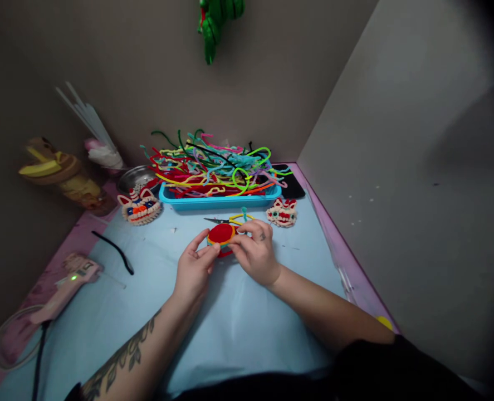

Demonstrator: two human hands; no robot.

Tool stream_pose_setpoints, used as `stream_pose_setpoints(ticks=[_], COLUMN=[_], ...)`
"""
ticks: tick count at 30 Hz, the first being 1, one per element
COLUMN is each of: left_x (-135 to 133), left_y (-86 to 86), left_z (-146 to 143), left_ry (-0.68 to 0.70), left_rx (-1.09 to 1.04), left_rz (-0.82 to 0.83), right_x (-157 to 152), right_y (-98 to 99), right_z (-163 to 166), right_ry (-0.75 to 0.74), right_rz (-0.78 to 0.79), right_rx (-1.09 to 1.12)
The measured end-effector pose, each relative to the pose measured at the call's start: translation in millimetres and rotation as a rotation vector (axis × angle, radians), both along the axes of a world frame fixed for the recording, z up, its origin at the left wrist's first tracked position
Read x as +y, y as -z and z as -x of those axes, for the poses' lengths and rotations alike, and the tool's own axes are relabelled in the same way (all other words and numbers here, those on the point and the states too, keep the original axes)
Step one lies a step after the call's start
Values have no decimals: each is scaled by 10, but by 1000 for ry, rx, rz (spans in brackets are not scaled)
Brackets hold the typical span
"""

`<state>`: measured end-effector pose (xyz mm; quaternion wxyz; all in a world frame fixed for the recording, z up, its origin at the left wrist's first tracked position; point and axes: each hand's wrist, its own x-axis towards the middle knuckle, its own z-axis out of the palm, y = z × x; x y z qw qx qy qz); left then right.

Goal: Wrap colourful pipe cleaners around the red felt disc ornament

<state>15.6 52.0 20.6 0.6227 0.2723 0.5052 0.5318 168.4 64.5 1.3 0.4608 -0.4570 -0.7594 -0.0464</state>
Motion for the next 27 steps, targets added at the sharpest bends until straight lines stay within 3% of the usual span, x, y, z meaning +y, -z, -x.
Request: stream_pose_setpoints(ticks=[21, 27], left_x=[1, 22], left_y=[-26, -18], left_z=[19, 35], left_ry=[46, 45], left_rx=[5, -13], left_rz=[15, 15], right_x=[27, 17], right_y=[-7, -29], right_z=[-85, -70], right_ry=[55, 10], right_rz=[4, 136], right_rx=[55, 91])
